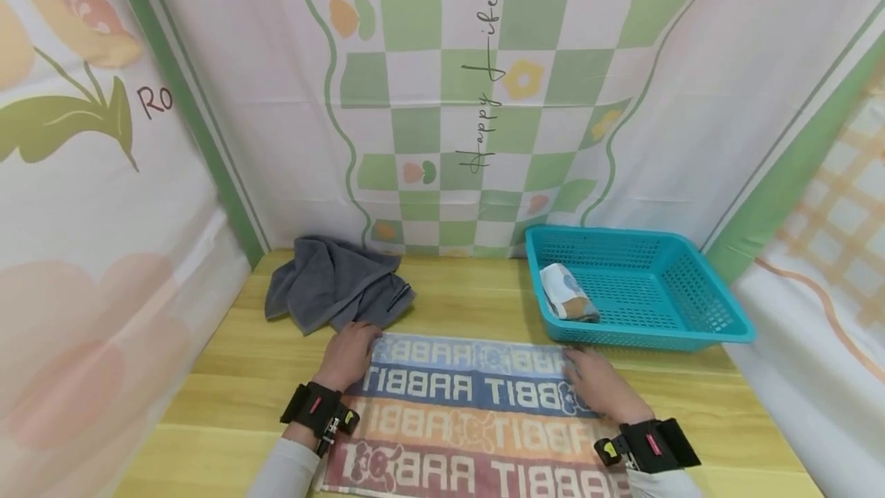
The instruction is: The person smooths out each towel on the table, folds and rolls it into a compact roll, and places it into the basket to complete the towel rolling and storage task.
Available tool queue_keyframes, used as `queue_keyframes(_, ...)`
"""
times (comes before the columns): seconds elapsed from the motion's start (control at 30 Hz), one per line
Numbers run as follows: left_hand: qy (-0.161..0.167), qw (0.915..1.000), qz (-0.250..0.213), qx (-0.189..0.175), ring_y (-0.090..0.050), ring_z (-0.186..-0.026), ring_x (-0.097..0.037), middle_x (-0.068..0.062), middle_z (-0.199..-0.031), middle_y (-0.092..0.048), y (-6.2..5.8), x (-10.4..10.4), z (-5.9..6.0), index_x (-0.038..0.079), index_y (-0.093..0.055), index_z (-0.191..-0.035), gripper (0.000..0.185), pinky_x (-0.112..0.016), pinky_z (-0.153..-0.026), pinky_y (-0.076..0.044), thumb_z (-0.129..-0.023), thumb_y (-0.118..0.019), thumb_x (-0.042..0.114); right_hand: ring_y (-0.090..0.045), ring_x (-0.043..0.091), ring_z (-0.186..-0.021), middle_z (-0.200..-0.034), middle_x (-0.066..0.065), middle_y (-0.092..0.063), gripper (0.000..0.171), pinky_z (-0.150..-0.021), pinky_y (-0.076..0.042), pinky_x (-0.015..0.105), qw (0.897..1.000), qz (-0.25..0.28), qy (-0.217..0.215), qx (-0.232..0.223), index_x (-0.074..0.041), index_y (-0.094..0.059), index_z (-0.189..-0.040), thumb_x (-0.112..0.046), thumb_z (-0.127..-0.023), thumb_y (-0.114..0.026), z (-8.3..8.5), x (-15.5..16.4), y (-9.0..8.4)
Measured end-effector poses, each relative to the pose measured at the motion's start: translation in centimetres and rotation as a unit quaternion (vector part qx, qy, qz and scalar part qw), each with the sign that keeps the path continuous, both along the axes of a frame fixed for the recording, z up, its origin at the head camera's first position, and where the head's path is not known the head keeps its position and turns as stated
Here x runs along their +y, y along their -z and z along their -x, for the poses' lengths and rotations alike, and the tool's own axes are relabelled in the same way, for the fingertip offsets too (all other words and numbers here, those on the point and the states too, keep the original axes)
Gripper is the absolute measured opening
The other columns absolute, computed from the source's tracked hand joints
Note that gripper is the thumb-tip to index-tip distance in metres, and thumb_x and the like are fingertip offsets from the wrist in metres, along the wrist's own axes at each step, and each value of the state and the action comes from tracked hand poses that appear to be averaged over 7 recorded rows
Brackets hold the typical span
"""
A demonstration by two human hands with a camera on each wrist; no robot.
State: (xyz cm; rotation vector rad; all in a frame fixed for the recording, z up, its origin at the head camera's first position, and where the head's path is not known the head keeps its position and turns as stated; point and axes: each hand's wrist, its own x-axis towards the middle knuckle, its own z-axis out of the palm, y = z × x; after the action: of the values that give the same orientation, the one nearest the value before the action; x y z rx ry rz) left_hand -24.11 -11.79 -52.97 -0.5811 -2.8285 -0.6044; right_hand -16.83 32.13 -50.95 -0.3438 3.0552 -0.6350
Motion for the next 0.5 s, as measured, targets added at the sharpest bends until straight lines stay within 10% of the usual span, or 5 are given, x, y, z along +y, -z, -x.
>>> queue_keyframes(0.17, 0.000, 1.0000, -0.003, -0.004, -0.063, -0.095, -0.037, -0.016, -0.104, -0.067, -0.3, 0.1, 0.2, 0.005, -0.077, -0.108, 0.023, -0.048, -0.074, -0.057, -0.090, -0.069, -0.007, -0.065, 0.043, -0.101, -0.110, 0.024, -0.068, 0.024, -0.088, -0.053, 0.057, 0.997, -0.004, 0.026, 0.074, 0.008, -0.067, -0.118, -0.003, -0.097, -0.064, 1.0, 0.7, 0.7)
queue_keyframes(0.5, 0.001, 0.9991, -0.039, -0.017, -0.068, -0.090, -0.032, -0.012, -0.101, -0.070, -0.7, -0.5, 0.1, 0.006, -0.075, -0.105, 0.027, -0.039, -0.066, -0.056, -0.088, -0.065, -0.012, -0.053, 0.032, -0.085, -0.084, 0.003, -0.061, 0.007, -0.075, -0.037, 0.048, 0.998, -0.027, 0.037, 0.046, -0.012, -0.066, -0.086, -0.010, -0.089, -0.071, 0.6, 1.7, 1.1)
